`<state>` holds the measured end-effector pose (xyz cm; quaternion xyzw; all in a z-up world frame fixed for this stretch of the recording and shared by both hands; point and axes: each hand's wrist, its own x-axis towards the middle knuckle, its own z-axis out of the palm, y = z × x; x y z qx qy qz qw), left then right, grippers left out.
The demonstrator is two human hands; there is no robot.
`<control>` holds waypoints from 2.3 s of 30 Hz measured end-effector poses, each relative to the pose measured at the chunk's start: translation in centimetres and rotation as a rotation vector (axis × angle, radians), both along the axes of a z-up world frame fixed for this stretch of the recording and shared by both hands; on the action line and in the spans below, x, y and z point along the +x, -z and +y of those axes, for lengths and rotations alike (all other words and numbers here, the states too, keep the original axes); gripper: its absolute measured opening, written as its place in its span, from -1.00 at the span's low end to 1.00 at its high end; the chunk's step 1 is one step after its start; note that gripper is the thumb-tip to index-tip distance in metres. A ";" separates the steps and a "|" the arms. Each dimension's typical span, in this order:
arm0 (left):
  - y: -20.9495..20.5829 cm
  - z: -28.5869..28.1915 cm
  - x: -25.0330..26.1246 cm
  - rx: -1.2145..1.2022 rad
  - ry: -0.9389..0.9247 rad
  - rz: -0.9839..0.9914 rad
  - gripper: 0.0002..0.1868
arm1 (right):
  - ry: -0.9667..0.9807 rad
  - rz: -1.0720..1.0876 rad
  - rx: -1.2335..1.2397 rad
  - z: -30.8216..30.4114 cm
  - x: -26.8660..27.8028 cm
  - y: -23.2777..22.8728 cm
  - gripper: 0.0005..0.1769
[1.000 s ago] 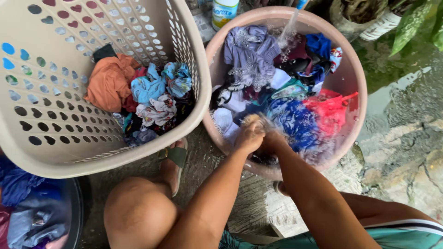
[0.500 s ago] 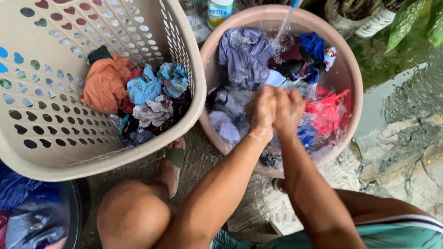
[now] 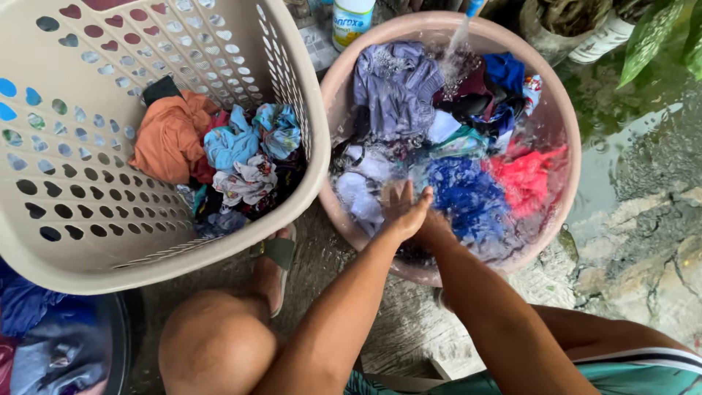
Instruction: The person washes clothes by hand in a tub of soapy water, scrubbing, squeezing, and wringing individual items before placing them into a laundry basket.
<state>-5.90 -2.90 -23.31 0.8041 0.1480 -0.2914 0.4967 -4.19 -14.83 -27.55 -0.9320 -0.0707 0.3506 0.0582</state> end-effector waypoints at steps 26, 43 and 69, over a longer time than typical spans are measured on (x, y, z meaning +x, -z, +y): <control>-16.7 0.3 5.7 -1.279 -0.298 0.143 -0.67 | 0.473 -1.078 1.209 2.7 1.4 -22.2 -0.66; -19.8 2.5 12.4 -0.789 0.244 0.333 -0.67 | -0.790 -1.360 0.739 1.9 0.2 -36.1 -0.63; -29.9 18.9 2.3 0.448 -0.024 -1.175 -0.75 | 0.066 -0.319 1.425 12.0 5.9 -27.4 -0.56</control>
